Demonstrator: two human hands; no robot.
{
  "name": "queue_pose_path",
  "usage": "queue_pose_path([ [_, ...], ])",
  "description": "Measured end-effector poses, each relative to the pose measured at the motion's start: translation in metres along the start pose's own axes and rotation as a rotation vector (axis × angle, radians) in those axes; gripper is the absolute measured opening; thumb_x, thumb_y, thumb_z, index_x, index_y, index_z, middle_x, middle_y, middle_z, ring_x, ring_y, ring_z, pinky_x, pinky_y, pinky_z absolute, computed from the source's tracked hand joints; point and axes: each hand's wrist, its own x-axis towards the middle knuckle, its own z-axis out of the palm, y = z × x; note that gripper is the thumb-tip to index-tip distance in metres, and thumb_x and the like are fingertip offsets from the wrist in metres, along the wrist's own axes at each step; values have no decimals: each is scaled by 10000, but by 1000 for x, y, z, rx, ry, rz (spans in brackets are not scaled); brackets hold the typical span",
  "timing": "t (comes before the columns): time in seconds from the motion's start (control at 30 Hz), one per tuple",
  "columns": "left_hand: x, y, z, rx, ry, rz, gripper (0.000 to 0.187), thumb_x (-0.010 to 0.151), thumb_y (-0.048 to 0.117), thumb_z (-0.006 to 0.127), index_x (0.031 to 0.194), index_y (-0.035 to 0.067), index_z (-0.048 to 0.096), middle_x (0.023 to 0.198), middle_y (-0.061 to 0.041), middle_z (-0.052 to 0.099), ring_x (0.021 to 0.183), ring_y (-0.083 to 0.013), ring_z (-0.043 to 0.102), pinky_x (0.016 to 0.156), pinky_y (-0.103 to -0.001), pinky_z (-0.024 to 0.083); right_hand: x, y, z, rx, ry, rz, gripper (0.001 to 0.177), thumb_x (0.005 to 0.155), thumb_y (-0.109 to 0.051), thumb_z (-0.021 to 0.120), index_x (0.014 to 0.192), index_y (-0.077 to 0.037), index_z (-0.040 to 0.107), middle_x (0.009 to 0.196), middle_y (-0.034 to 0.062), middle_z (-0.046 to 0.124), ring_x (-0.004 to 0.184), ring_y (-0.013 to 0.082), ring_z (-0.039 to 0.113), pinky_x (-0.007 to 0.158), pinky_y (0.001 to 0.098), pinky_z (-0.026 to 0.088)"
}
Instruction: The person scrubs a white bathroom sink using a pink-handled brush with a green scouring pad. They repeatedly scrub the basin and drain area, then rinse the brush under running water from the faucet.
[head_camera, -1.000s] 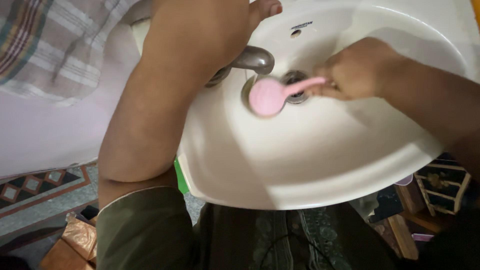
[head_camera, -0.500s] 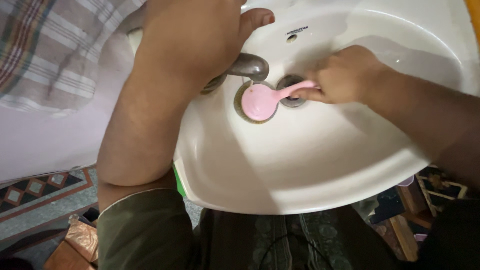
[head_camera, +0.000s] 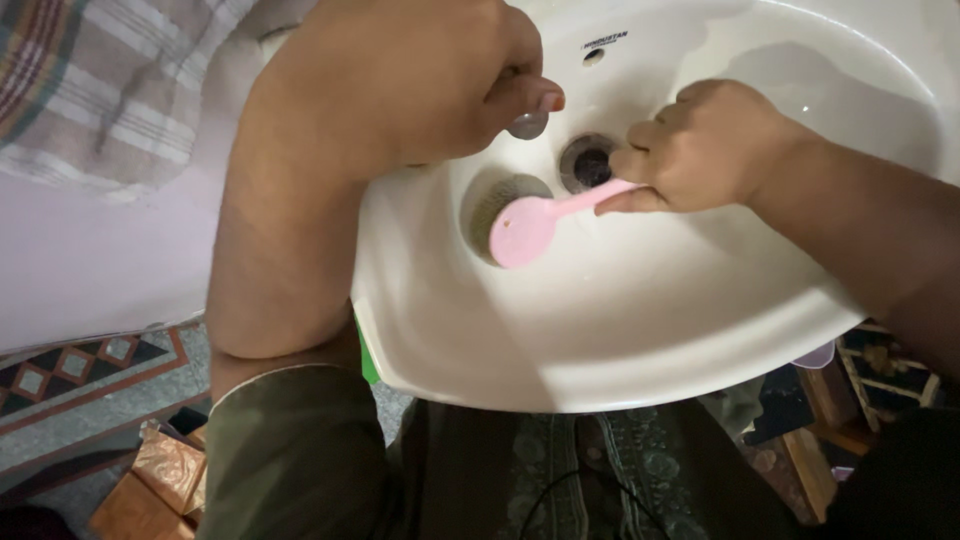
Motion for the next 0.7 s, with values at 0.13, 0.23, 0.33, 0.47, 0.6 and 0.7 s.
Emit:
queue_pose_path([
  [0.13, 2, 1, -3, -102, -58, -31, 186, 957, 291, 707, 950, 139, 813, 674, -74, 702, 495, -246, 620, 487, -398, 466, -6, 22, 13, -303, -75, 150, 374, 909, -637, 587, 741, -320, 690, 694, -51, 652, 659, 169, 677, 592, 362, 541],
  [0.23, 1, 2, -4, -126, -37, -71, 216, 981, 316, 684, 954, 142, 809, 668, -63, 695, 460, -230, 598, 451, -403, 443, -30, 47, 7, -288, 369, 152, 482, 1075, -593, 612, 897, -154, 703, 778, 19, 647, 658, 200, 644, 594, 369, 495],
  [0.33, -9, 2, -7, -144, -68, -250, 256, 1021, 345, 645, 975, 140, 791, 690, -71, 697, 497, -222, 625, 507, -396, 469, -19, 32, 10, -94, 108, 237, 373, 950, -574, 629, 867, -230, 746, 737, -12, 671, 564, 198, 624, 527, 366, 496],
  [0.47, -37, 0, -5, -62, 239, 61, 110, 1045, 133, 695, 1112, 47, 708, 998, -123, 698, 920, -293, 657, 827, -396, 513, -13, 27, -7, -298, 34, 216, 419, 937, -641, 608, 801, -263, 725, 725, -32, 676, 558, 177, 637, 545, 382, 506],
  [0.6, -58, -3, 14, -131, 331, 147, 321, 1011, -33, 695, 1296, 21, 557, 1252, -138, 581, 1203, -345, 543, 1056, -406, 446, -17, 37, -14, -171, -60, 328, 438, 963, -612, 607, 808, -219, 722, 676, -20, 651, 512, 172, 602, 497, 354, 472],
  [0.7, -59, -8, 20, -122, 347, 147, 401, 984, -55, 707, 1329, 41, 527, 1291, -124, 541, 1244, -349, 495, 1114, -424, 409, -11, 33, -12, -256, -8, 210, 437, 970, -647, 608, 830, -251, 729, 679, -33, 651, 548, 177, 613, 532, 362, 478],
])
